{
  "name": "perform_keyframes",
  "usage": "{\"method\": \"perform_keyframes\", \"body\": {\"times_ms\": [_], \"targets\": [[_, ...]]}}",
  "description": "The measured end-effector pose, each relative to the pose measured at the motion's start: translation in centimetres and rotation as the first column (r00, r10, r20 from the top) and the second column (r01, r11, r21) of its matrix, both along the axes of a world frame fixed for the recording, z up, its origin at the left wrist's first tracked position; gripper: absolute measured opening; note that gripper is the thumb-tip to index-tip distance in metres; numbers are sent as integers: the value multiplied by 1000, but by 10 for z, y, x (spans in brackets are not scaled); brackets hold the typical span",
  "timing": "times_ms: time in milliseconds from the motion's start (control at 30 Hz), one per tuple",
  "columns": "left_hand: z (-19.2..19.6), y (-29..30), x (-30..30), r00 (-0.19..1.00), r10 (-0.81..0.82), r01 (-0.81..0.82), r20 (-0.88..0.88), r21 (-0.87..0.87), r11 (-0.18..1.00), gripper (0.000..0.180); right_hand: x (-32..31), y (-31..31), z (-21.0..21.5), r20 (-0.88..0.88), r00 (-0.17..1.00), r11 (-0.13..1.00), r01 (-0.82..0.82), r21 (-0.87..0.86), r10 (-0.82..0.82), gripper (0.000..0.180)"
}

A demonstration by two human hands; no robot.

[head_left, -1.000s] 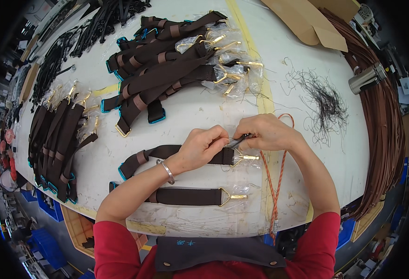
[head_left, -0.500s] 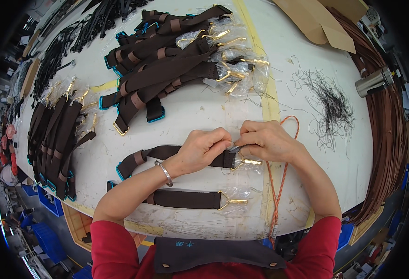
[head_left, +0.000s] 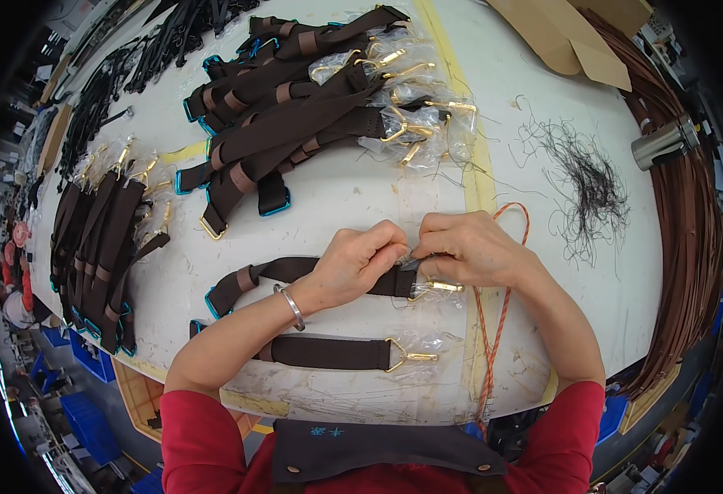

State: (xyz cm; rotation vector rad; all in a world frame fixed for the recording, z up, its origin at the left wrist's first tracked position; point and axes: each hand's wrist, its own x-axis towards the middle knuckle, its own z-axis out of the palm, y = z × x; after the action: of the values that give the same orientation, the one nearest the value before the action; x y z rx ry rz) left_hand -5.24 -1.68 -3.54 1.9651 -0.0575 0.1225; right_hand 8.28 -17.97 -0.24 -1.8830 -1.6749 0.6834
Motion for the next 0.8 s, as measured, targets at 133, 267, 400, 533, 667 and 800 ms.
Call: {"method": "perform_keyframes", "body": {"times_ms": [133, 267, 400, 533, 667, 800], "targets": [[0, 0, 0, 1000, 2, -2, -19, -14, 1000, 4, 0, 3, 4, 52, 998, 1000, -18, -20, 19, 12], [1, -1, 0, 1000, 19, -19, 16, -15, 1000, 4, -1, 2, 7, 65, 998, 999, -15, -29, 16, 13], [1, -1, 0, 1000, 25, -25, 11, -27, 999, 6, -2, 3, 5, 61, 998, 1000, -11, -3, 12, 14], [0, -1, 0, 999, 23, -23, 22, -21, 1000, 6, -3, 4, 2, 55, 998, 1000, -7, 16, 6, 14], [0, -2, -1, 999, 31, -31, 29, -12, 999, 6, -5, 1, -5, 31, 999, 999, 16, 45, -18, 13], [0, 1, 0, 1000, 19, -19, -7, 13, 1000, 6, -11, -4, -5, 41, 997, 996, 63, 64, -66, 12]]}}
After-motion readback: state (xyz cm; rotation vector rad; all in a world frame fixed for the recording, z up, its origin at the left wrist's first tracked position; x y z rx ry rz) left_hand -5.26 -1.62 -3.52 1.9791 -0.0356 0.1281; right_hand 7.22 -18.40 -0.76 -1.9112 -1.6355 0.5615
